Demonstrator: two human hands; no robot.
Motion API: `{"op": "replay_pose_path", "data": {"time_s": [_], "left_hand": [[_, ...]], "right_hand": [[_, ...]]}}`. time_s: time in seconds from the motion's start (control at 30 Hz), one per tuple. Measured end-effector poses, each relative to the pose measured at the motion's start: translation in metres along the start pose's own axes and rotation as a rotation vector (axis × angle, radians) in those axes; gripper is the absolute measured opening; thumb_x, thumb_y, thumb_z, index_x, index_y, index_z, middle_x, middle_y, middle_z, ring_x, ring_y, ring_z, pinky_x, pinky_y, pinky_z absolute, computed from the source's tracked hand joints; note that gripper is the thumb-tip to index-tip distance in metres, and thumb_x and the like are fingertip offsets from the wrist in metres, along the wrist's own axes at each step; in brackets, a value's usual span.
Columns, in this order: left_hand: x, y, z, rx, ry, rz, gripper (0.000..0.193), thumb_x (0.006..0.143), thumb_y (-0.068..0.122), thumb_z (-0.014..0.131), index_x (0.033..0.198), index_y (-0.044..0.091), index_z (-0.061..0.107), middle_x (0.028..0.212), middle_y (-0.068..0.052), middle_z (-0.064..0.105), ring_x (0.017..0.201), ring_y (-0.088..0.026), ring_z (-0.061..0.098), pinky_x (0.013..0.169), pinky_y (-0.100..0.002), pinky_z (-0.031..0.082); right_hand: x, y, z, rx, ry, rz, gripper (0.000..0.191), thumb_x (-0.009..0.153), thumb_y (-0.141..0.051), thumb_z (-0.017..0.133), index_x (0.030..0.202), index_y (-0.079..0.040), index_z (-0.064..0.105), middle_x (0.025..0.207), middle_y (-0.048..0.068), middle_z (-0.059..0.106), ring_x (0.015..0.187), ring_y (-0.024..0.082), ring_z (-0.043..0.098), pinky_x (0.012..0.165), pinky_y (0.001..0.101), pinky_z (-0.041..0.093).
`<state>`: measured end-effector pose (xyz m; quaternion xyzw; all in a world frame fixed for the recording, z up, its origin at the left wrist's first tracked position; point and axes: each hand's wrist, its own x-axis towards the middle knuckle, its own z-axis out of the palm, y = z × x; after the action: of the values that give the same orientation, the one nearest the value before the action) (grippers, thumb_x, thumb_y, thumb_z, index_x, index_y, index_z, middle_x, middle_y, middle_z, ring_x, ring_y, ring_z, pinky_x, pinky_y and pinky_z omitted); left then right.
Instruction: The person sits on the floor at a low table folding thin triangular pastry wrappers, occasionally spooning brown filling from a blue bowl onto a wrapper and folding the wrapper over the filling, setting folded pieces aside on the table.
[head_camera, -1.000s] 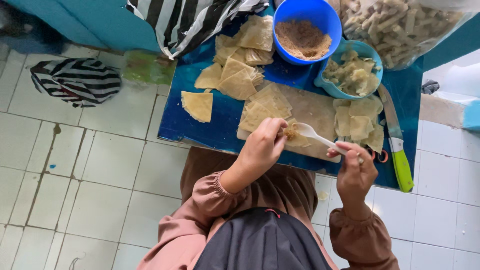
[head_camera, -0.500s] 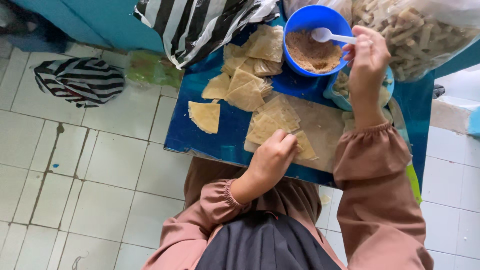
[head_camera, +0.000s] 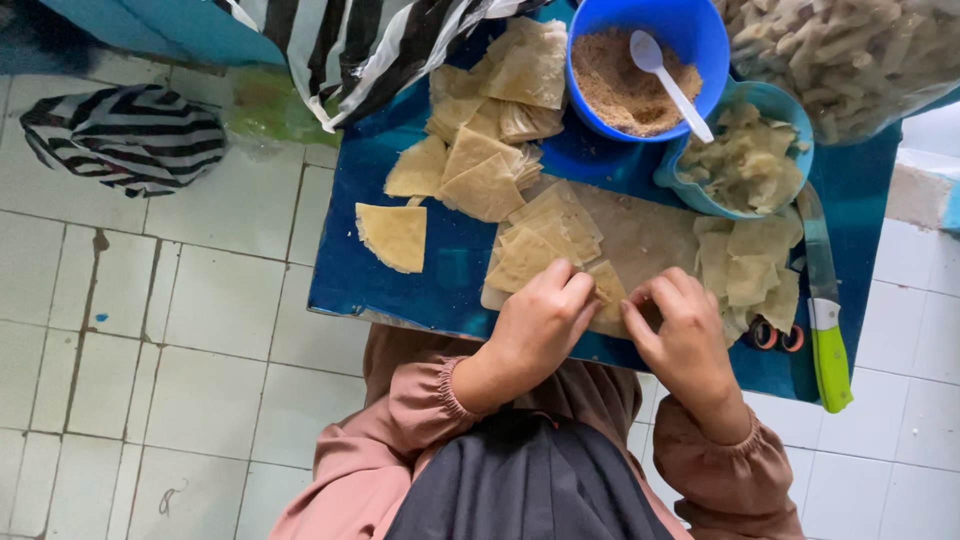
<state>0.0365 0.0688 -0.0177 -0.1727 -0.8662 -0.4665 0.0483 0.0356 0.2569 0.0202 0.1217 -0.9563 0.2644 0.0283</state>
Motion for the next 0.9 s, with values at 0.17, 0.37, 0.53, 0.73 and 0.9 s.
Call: {"op": "replay_pose_path", "data": {"time_s": [0.17,0.37,0.53,0.73,0.9], "left_hand": [[0.003,0.0,-0.004,-0.002,-0.013,0.025,0.016,0.089,0.013,0.074,0.096,0.008,0.06,0.097,-0.013,0.057,0.09,-0.034,0.064,0.076,-0.042,0.053],[0.004,-0.001,-0.007,-0.034,-0.032,0.016,0.015,0.089,0.012,0.073,0.097,0.008,0.061,0.097,-0.012,0.058,0.091,-0.035,0.064,0.076,-0.042,0.053],[0.006,-0.003,-0.007,-0.034,-0.049,0.015,0.015,0.088,0.012,0.074,0.095,0.008,0.061,0.097,-0.012,0.058,0.092,-0.034,0.065,0.077,-0.042,0.054],[0.009,0.001,-0.01,-0.048,-0.079,-0.019,0.025,0.086,0.014,0.075,0.104,0.008,0.057,0.1,-0.012,0.058,0.093,-0.035,0.065,0.075,-0.043,0.054],[0.007,0.003,-0.017,-0.074,-0.033,0.08,0.025,0.089,0.008,0.069,0.112,0.009,0.061,0.105,-0.012,0.057,0.091,-0.032,0.065,0.07,-0.04,0.053]], "right_hand": [[-0.004,0.001,0.001,0.092,0.006,0.145,0.014,0.085,-0.014,0.074,0.091,-0.006,0.064,0.084,0.007,0.065,0.08,0.03,0.064,0.075,0.0414,0.047],[-0.006,0.0,0.001,-0.035,-0.058,0.062,0.015,0.08,-0.012,0.078,0.084,-0.004,0.066,0.085,0.011,0.067,0.082,0.032,0.066,0.073,0.0419,0.048],[-0.01,0.001,0.002,0.362,-0.013,0.229,0.01,0.09,-0.008,0.072,0.097,-0.004,0.066,0.09,0.006,0.069,0.082,0.015,0.067,0.076,0.0283,0.052],[-0.01,-0.003,0.011,0.504,0.078,0.248,0.016,0.092,-0.001,0.072,0.107,-0.003,0.066,0.094,0.002,0.068,0.083,0.009,0.06,0.075,0.0247,0.048],[-0.003,-0.006,0.021,0.371,0.08,0.133,0.013,0.087,0.001,0.073,0.098,-0.002,0.066,0.097,0.009,0.064,0.081,0.018,0.066,0.072,0.0285,0.052]]}}
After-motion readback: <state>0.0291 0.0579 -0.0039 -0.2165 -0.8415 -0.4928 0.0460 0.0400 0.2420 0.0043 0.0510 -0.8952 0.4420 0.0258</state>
